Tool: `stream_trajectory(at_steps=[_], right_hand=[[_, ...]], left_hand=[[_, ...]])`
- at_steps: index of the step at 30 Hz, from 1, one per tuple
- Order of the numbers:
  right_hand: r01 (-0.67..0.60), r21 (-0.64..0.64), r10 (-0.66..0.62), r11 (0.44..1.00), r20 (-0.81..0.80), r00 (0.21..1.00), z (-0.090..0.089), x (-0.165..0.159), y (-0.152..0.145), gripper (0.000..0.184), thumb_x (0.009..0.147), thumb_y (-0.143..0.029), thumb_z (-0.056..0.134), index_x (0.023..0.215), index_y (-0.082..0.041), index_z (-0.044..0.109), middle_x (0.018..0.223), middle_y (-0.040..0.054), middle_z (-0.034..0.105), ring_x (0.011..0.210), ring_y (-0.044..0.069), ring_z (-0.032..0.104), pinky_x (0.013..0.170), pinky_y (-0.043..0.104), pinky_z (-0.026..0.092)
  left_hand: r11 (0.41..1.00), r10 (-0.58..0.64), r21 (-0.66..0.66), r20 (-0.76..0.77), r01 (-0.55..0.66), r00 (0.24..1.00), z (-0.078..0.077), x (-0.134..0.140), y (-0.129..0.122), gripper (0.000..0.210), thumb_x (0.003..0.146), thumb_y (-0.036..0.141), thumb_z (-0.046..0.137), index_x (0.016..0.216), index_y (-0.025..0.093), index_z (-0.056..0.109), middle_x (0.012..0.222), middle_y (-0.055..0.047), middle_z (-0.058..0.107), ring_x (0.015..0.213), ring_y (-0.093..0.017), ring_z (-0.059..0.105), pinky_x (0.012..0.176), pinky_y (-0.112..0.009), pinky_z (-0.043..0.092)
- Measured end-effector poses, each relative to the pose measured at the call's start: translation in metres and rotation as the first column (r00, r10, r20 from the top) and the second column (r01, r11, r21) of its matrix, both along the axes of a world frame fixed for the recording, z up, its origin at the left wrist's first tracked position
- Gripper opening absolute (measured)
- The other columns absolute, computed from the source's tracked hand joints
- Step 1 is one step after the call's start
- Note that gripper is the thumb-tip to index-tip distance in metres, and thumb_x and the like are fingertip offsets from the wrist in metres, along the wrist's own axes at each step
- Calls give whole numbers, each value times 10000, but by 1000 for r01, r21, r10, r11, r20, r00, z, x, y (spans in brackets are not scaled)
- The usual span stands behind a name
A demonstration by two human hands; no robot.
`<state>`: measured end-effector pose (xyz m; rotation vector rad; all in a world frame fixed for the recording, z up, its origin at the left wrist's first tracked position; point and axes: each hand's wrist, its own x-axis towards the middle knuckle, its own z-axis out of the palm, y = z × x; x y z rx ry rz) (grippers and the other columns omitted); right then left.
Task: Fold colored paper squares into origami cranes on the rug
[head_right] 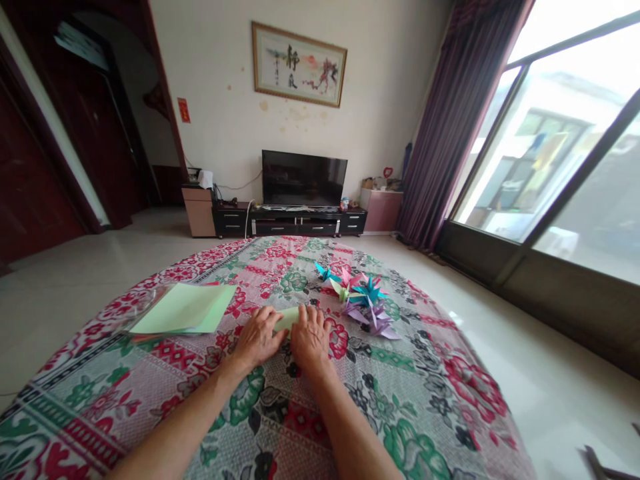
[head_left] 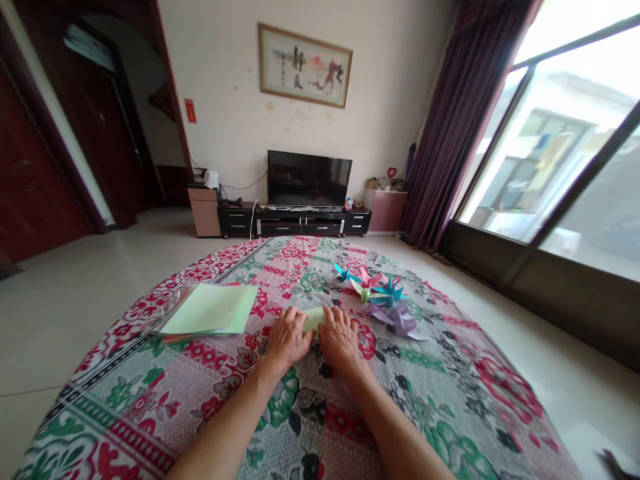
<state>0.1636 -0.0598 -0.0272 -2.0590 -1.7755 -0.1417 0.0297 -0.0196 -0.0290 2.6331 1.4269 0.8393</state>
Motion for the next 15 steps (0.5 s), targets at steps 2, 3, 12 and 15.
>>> stream_trajectory(at_steps=[2, 3, 12, 15], right_hand=[[8, -2, -7, 1000, 4, 1000, -2, 5, -4, 415, 856, -273, 404, 1262, -203, 451, 1306, 97, 471, 1153, 253, 401, 938, 389, 278], [11, -8, -11, 1000, 2, 1000, -3, 8, -7, 417, 856, -278, 406, 1264, -205, 452, 1308, 94, 471, 1154, 248, 402, 943, 384, 276], [34, -45, -34, 998, -8, 999, 1, 34, -32, 383, 869, -296, 392, 1236, -233, 483, 1303, 66, 482, 1187, 231, 389, 951, 380, 287], [27, -45, -28, 999, -30, 999, -1, 42, -39, 363, 888, -268, 354, 1215, -228, 504, 1306, 68, 480, 1197, 216, 390, 948, 357, 296]], left_hand=[[1000, -23, -10, 13, 23, 1000, -1, -3, 5, 229, 770, 303, 576, 961, 185, 624, 964, -76, 565, 937, -212, 510, 870, -340, 406], [999, -36, -15, 17, 36, 999, -2, -6, 8, 213, 774, 286, 568, 952, 186, 630, 961, -75, 571, 945, -210, 511, 878, -339, 402], [995, -90, -30, 89, 93, 992, -9, -22, 28, 242, 778, 124, 479, 928, 189, 657, 954, -66, 607, 935, -182, 532, 895, -327, 406], [992, -106, -59, 109, 113, 988, -9, -23, 30, 322, 756, 47, 423, 924, 176, 665, 935, -70, 615, 915, -173, 542, 870, -309, 420]])
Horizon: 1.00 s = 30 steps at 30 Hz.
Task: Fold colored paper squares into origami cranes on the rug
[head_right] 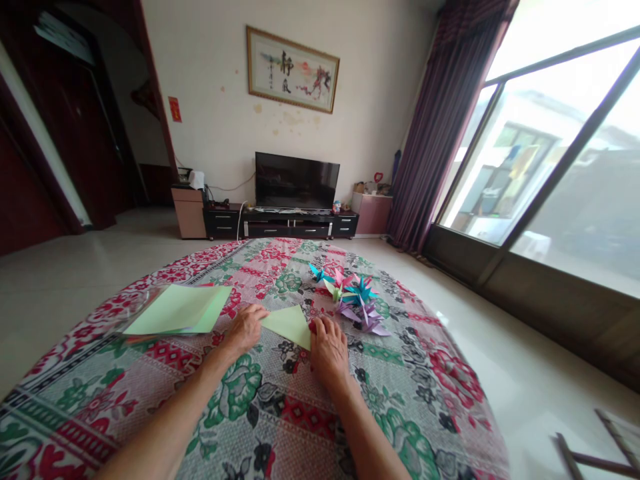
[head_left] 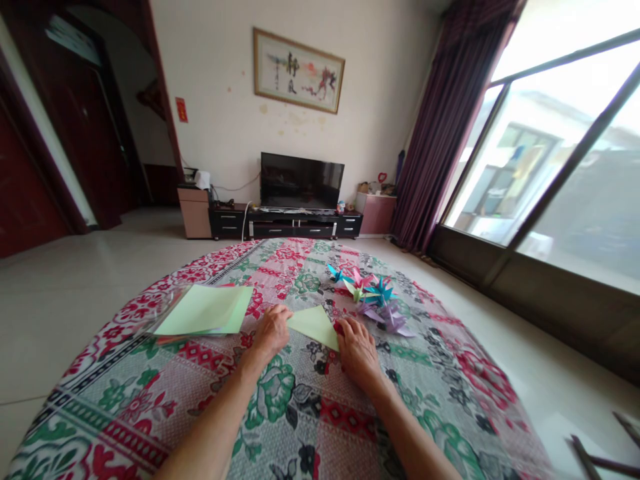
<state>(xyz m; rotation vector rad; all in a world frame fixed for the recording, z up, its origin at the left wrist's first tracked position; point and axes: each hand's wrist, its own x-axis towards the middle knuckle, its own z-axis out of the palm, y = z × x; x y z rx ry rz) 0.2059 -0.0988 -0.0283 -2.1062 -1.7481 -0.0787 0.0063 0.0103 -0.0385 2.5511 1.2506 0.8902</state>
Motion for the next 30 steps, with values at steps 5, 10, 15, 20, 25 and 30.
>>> stream_trajectory(at_steps=[5, 10, 15, 20, 25, 30], right_hand=[[-1, -11, 0, 1000, -66, 998, 7, 1, -2, 359, 856, -165, 358, 1145, -226, 563, 1261, 62, 528, 1160, 201, 441, 927, 317, 314], [33, -17, -34, 999, -102, 994, 23, -17, 16, 333, 863, -206, 341, 1088, -201, 587, 1053, 85, 635, 986, 198, 556, 845, 293, 365], [16, 11, -14, 1000, -166, 986, 23, -28, 40, 411, 751, -190, 475, 1151, -166, 569, 1011, 103, 645, 926, 205, 582, 793, 273, 398], [74, 23, -56, 997, -444, 894, 20, -19, 55, 518, 635, -155, 551, 1153, -140, 571, 980, 92, 655, 806, 185, 606, 741, 274, 443], [-93, 10, 46, 996, -914, 403, 22, -11, 56, 390, 603, -226, 566, 970, -130, 655, 731, 37, 674, 625, 163, 607, 586, 266, 460], [-227, 45, 77, 973, -988, 135, 25, -12, 52, 262, 528, -305, 669, 721, -129, 659, 550, -6, 610, 502, 119, 540, 523, 238, 409]], left_hand=[[998, 65, -6, -38, -65, 997, 1, 3, -3, 347, 733, 25, 416, 924, 181, 661, 986, -76, 617, 949, -187, 529, 867, -310, 412], [993, 100, 61, -59, -96, 993, 0, 8, -9, 287, 723, 50, 448, 896, 167, 646, 979, -83, 610, 946, -194, 522, 887, -323, 400], [990, 117, 89, -35, -114, 993, 4, 13, -17, 185, 808, 231, 482, 880, 171, 642, 941, -84, 601, 964, -209, 521, 892, -342, 404], [994, 71, 89, -3, -70, 997, 5, 16, -19, 222, 797, 236, 514, 988, 185, 615, 1003, -82, 596, 1004, -211, 522, 893, -339, 421], [994, 56, 91, 21, -58, 998, 0, 17, -13, 274, 795, 206, 514, 1056, 179, 591, 1037, -88, 599, 1013, -203, 533, 905, -337, 433], [995, 65, 70, 102, -72, 993, 2, 18, -11, 268, 807, 181, 481, 1049, 171, 595, 1058, -87, 605, 1019, -196, 544, 927, -330, 438]])
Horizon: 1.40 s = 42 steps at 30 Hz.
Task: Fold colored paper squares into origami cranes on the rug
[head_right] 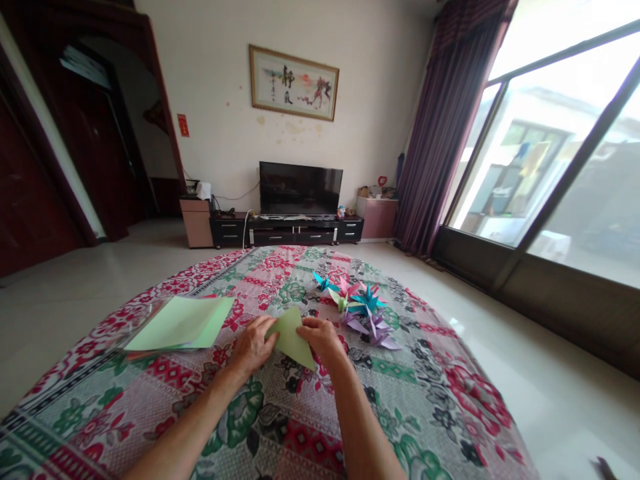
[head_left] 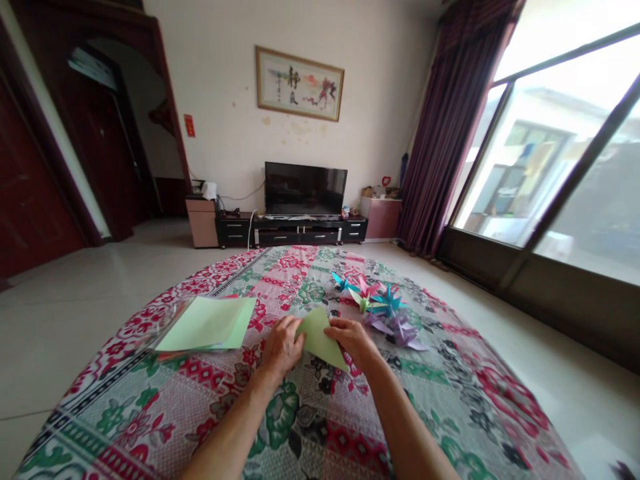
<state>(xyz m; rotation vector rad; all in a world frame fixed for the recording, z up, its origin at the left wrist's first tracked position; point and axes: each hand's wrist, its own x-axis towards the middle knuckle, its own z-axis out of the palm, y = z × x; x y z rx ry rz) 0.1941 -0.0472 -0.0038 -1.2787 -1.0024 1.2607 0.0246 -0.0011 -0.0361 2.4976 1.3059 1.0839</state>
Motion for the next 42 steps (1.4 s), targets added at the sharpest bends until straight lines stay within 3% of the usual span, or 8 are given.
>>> stream_trajectory(at_steps=[9, 16, 23, 28, 31, 34, 37, 42], right_hand=[[62, 127, -65, 990, 22, 998, -1, -11, 4, 327, 506, -375, 736, 685, -152, 579, 576, -26, 592, 482, 94, 484, 480, 219, 356], [1, 138, -9, 990, 54, 999, -2, -7, 1, 341, 535, -396, 744, 664, -151, 545, 534, -51, 533, 457, 69, 431, 458, 204, 313], [109, 149, -128, 983, 124, 984, 2, 5, 2, 376, 665, -365, 612, 965, -147, 550, 779, 40, 639, 643, 158, 586, 615, 280, 460], [210, 194, -284, 958, 737, 613, -3, 8, -2, 682, 634, -161, 574, 1289, -159, 383, 1039, 108, 613, 926, 235, 586, 801, 333, 447], [95, 260, -277, 961, 879, 389, -2, 2, -8, 698, 626, -95, 525, 1308, -142, 385, 1311, 167, 436, 1159, 267, 457, 925, 355, 381], [-72, 246, -224, 967, 947, 231, 0, -2, -12, 694, 608, -53, 486, 1276, -237, 450, 1464, 74, 255, 1302, 288, 264, 993, 447, 288], [-239, 59, -22, 969, 988, 154, 1, 1, -13, 735, 570, -3, 453, 1220, -343, 502, 1449, -26, 316, 1334, 299, 185, 995, 570, 182], [-343, -115, 181, 932, 969, 169, 0, 12, -15, 713, 580, -78, 517, 1248, -325, 484, 1435, 3, 353, 1337, 322, 173, 995, 577, 160]], left_hand=[[995, -13, 96, 354, -23, 935, 28, 3, -10, 384, 844, 261, 446, 1216, 170, 480, 1233, -118, 528, 1135, -212, 495, 921, -341, 447], [962, -25, -224, 494, 155, 869, 39, 1, -15, 433, 834, 359, 471, 1206, 138, 499, 949, -73, 627, 586, -99, 577, 588, -234, 483], [967, -45, -202, 475, 158, 879, 40, -12, -7, 342, 864, 352, 402, 1024, 147, 624, 916, -70, 666, 871, -167, 611, 791, -278, 482], [993, -83, -66, 188, 97, 979, 19, -19, 7, 252, 719, 166, 544, 944, 150, 656, 861, -62, 634, 818, -161, 594, 802, -284, 475], [993, -114, -44, -4, 114, 993, 11, -20, 9, 268, 725, 127, 525, 944, 176, 671, 920, -64, 633, 879, -173, 571, 839, -302, 458], [995, -93, 7, -134, 95, 987, 13, -21, 6, 225, 748, 153, 538, 905, 200, 692, 942, -58, 638, 971, -205, 521, 894, -349, 419], [995, -61, 61, -199, 75, 978, 17, -23, 2, 193, 785, 191, 519, 815, 230, 705, 949, -46, 645, 1039, -228, 475, 935, -391, 376], [996, -59, 58, -222, 74, 973, 14, -23, 3, 238, 814, 188, 475, 830, 252, 703, 942, -28, 667, 1023, -224, 487, 971, -421, 337]])
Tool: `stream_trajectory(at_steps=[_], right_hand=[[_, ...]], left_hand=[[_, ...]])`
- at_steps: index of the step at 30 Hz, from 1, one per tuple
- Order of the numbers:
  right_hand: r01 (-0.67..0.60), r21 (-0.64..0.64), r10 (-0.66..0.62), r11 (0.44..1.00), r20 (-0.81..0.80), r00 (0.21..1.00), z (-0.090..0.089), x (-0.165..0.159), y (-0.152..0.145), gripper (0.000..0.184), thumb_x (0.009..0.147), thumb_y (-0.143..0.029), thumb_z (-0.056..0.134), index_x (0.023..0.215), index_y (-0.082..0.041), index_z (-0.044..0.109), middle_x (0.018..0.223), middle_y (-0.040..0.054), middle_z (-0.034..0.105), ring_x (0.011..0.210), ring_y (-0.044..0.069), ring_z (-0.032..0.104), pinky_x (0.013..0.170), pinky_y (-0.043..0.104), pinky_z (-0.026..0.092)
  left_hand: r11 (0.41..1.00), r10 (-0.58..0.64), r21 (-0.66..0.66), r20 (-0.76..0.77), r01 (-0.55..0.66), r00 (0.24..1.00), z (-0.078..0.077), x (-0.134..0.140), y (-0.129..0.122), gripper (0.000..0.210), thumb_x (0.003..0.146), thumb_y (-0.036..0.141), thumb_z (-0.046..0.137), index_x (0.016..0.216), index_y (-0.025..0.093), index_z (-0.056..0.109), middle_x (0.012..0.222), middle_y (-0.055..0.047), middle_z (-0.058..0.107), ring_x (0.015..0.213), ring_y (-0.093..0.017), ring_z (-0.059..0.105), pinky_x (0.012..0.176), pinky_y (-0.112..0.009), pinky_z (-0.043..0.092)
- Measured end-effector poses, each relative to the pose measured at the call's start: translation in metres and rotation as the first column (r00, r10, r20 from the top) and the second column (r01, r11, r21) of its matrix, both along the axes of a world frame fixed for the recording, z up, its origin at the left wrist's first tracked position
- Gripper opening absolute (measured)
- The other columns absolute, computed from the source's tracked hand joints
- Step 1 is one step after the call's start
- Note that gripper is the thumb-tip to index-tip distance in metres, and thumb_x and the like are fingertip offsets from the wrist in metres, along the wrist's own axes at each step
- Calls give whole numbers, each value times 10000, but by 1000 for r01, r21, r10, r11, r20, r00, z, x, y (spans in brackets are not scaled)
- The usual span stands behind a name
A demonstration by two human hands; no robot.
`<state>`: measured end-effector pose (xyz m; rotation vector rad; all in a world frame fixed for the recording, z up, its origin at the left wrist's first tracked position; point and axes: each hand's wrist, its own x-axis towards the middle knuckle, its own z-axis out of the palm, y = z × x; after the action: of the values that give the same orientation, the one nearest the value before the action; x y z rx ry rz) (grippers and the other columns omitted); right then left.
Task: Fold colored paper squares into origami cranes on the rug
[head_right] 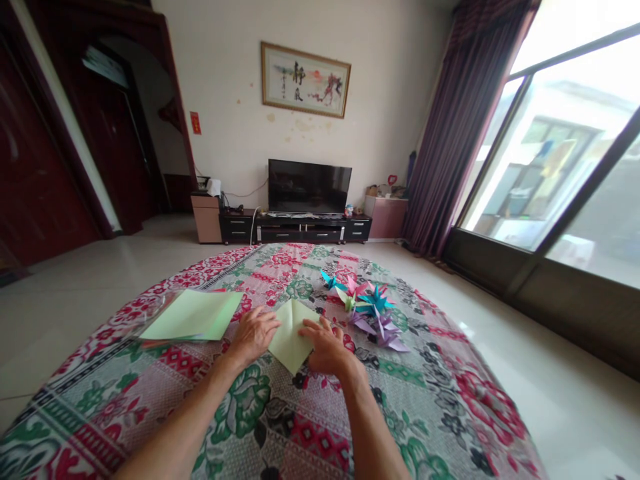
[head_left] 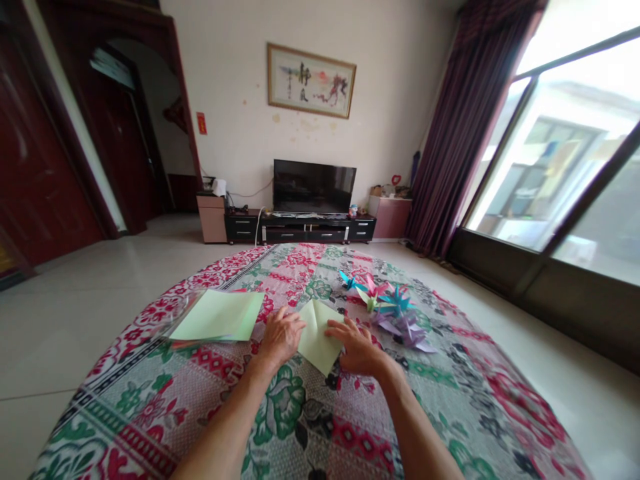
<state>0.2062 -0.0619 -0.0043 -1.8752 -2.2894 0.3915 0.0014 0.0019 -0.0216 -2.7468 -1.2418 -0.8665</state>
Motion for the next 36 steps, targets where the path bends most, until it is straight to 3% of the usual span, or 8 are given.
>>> stream_trajectory(at_steps=[9, 16, 20, 25, 27, 30, 33, 36], right_hand=[[-35, 172, 46, 985, -57, 997, 1, -8, -1, 619, 647, -78, 436, 1175, -384, 538, 1421, -73, 370, 1360, 332, 54, 959, 668, 35], [6, 218, 11, 976, -75, 997, 2, -7, -7, 397, 716, -159, 434, 964, -365, 665, 1218, -68, 591, 1320, 312, 217, 987, 588, 49], [48, 264, -14, 963, -128, 992, 5, -7, -7, 333, 786, -215, 429, 970, -356, 668, 1140, -41, 641, 1283, 306, 304, 980, 558, 99], [78, 256, -43, 963, -140, 989, 6, -4, -4, 300, 805, -213, 434, 959, -302, 675, 995, 11, 692, 1225, 279, 396, 967, 498, 175], [74, 268, -43, 960, -122, 992, 8, -2, -4, 262, 800, -209, 437, 856, -254, 689, 899, 27, 697, 1141, 260, 474, 940, 442, 233], [91, 262, -62, 961, -118, 991, 14, 0, -4, 233, 785, -225, 455, 664, -180, 650, 720, 28, 654, 805, 180, 576, 775, 299, 341], [89, 197, -59, 976, -155, 986, 22, 1, -4, 252, 781, -233, 449, 589, -154, 592, 540, -6, 539, 533, 100, 456, 544, 214, 289], [106, 198, -72, 974, -171, 983, 26, 0, -3, 224, 774, -224, 452, 607, -150, 582, 501, -20, 488, 490, 85, 390, 492, 213, 235]], left_hand=[[998, -55, -25, 49, 56, 997, -11, -2, 11, 277, 831, 144, 437, 930, 205, 689, 961, -46, 666, 945, -176, 541, 922, -333, 404], [999, 30, 13, 29, -30, 999, 12, 4, -7, 218, 837, 248, 476, 854, 238, 693, 1022, -52, 658, 1146, -250, 459, 970, -445, 329], [991, -130, -18, 84, 132, 988, 25, 6, -14, 264, 846, 353, 473, 963, 234, 678, 1072, -57, 663, 1136, -241, 501, 1008, -472, 286], [938, -278, -198, 61, 285, 959, 22, 8, -16, 331, 721, 352, 608, 1017, 212, 660, 1134, -68, 639, 1084, -220, 553, 966, -376, 377], [926, -303, -220, 53, 308, 951, 20, 9, -16, 302, 693, 270, 615, 981, 198, 669, 1140, -72, 632, 1093, -218, 546, 937, -327, 404], [923, -283, -253, 66, 291, 957, 22, 10, -17, 193, 735, 177, 518, 835, 185, 683, 955, -62, 684, 943, -186, 604, 821, -263, 443], [919, -181, -346, 54, 189, 982, 28, 9, -20, 220, 788, 227, 460, 711, 176, 660, 667, -33, 659, 653, -159, 598, 606, -236, 423], [912, -108, -388, 82, 132, 991, 32, 10, -22, 246, 812, 266, 436, 777, 176, 663, 627, -22, 645, 593, -150, 573, 563, -231, 390]])
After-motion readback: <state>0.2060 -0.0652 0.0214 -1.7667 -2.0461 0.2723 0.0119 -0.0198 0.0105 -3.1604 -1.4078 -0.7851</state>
